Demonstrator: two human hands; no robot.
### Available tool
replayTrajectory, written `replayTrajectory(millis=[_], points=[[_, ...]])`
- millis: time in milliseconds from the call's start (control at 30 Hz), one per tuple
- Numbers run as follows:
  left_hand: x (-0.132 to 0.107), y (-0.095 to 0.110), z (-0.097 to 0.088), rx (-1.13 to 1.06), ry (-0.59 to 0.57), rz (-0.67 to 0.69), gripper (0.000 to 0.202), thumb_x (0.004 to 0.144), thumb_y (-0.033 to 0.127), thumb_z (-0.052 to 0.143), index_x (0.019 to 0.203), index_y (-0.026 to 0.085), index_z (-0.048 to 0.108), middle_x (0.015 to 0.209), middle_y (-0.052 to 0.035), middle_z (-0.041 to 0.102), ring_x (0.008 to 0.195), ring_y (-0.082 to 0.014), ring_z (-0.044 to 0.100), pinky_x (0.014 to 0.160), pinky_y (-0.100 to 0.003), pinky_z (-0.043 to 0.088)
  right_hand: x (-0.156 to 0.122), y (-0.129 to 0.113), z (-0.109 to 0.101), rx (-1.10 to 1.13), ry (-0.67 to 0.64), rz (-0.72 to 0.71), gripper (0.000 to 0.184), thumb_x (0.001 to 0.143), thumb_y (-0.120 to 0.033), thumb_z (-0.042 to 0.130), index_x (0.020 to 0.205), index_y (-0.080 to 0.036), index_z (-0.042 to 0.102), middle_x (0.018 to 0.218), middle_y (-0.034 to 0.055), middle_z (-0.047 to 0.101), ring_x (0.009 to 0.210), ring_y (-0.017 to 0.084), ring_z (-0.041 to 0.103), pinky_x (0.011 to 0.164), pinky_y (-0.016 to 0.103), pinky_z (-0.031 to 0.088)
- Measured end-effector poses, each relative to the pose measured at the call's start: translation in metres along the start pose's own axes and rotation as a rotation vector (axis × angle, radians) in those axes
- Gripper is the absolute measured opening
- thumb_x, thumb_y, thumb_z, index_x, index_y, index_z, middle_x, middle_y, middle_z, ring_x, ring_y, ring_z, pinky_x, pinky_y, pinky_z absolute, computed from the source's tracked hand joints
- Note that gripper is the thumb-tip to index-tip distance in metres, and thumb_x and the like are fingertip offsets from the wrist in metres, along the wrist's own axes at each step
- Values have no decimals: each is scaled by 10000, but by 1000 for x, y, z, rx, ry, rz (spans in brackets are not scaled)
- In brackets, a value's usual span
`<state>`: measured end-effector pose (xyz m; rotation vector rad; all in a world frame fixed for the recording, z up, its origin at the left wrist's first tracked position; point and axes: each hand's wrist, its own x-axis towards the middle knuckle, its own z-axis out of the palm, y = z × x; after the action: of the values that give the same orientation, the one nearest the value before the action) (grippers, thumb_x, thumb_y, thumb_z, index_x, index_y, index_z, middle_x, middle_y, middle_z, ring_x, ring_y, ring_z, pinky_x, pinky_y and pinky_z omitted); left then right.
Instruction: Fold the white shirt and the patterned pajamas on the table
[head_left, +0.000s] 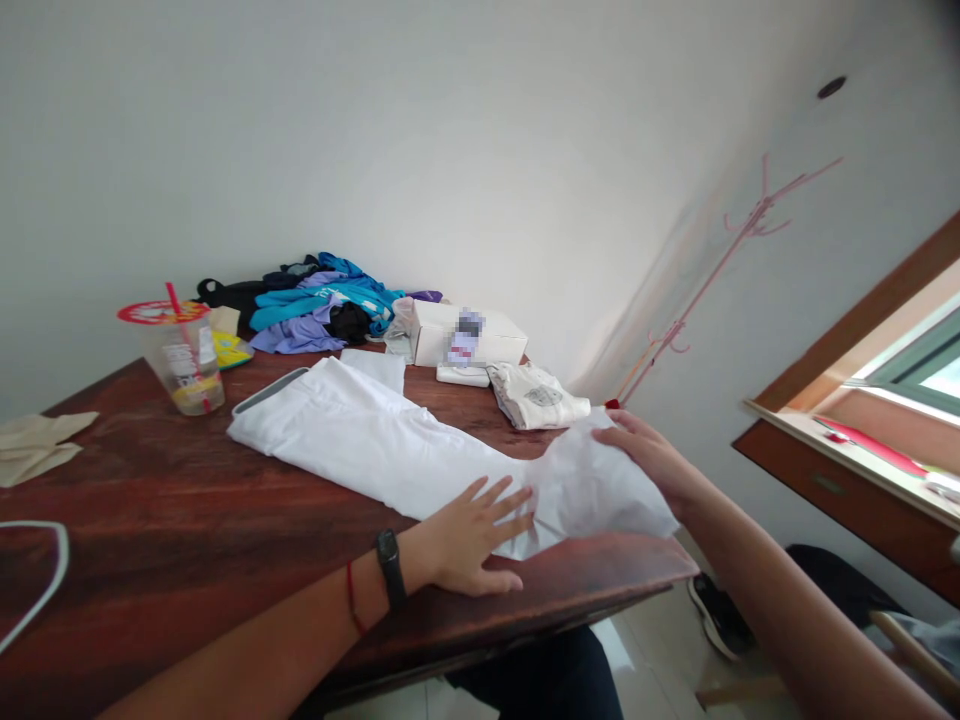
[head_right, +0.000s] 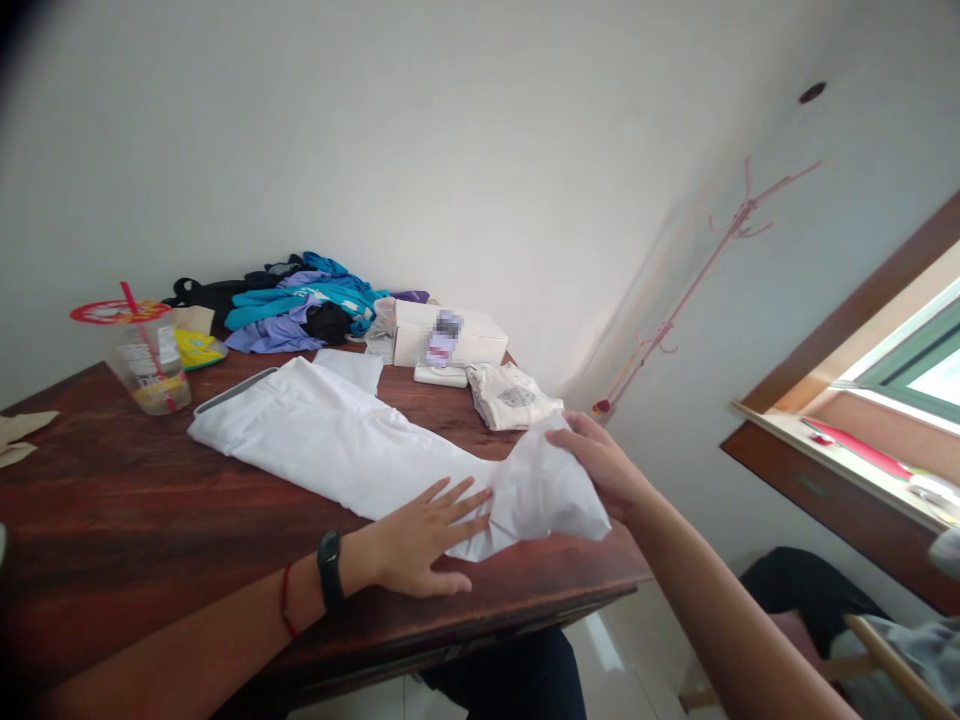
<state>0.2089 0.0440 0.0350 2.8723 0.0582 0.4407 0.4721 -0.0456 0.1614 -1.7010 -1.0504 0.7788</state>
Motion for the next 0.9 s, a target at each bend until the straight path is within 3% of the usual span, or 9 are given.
replayTrajectory(millis=[100,233,333,433,533,600,733,833,900], points=[[0,11,5,-23,3,84,777,884,692,577,1532,288,436,1642,-94,343,1530,-410,206,1227,-590,169,13,-19,57,-32,-107,-17,420,790,-372,698,1134,-282,474,780,-11,672,642,209,679,519,295,535],[0,13,13,-77,-7,98,812,808,718,649,1443,223,539,1471,-139,564,1412,-408,433,1205,-541,269,40,-14,137,-178,-201,-9,446,738,-211,721,1081,-284,446,658,-80,542,463,131,541,387,218,400],[2,15,16,-115,-7,87,909,739,788,659,1406,179,552,1389,-173,617,1316,-413,531,1154,-513,363,59,4,184,-238,-316,41,443,734,-140,702,1056,-274,428,663,-82,536,419,127,538,387,242,431],[2,17,17,-157,4,100,964,722,805,661,1426,163,512,1450,-187,566,1336,-419,513,1135,-505,391,70,19,211,-221,-388,104,414,754,-95,668,1038,-263,419,716,-68,552,459,154,616,443,290,509],[4,19,15,-209,29,101,858,802,733,646,1428,162,507,1447,-176,572,1333,-390,529,1119,-468,417,70,27,216,-130,-396,104,325,786,-114,674,986,-243,453,729,-62,550,522,146,647,492,278,534],[5,20,12,-207,27,70,687,871,674,610,1349,182,590,1330,-157,658,1209,-367,624,1037,-450,480,68,28,207,-12,-436,75,259,832,-201,690,985,-236,485,752,-44,589,621,147,673,577,283,567],[7,21,5,-183,55,38,408,970,531,537,1171,219,705,1133,-118,736,1026,-307,693,915,-413,527,73,26,171,6,-460,-188,296,865,-429,702,1049,-230,582,899,16,674,873,183,680,769,336,576],[2,22,6,-172,82,-51,421,935,526,590,1231,241,682,1198,-119,716,1122,-331,661,975,-446,509,86,27,140,-162,-406,-416,326,867,-475,696,1064,-219,650,1026,51,691,985,219,659,893,391,544],[-3,21,9,-169,67,-124,547,886,596,625,1339,289,627,1334,-127,658,1223,-365,610,1020,-480,494,97,33,124,-212,-407,-453,338,876,-471,689,1102,-222,662,1136,72,688,1065,239,648,963,415,518]])
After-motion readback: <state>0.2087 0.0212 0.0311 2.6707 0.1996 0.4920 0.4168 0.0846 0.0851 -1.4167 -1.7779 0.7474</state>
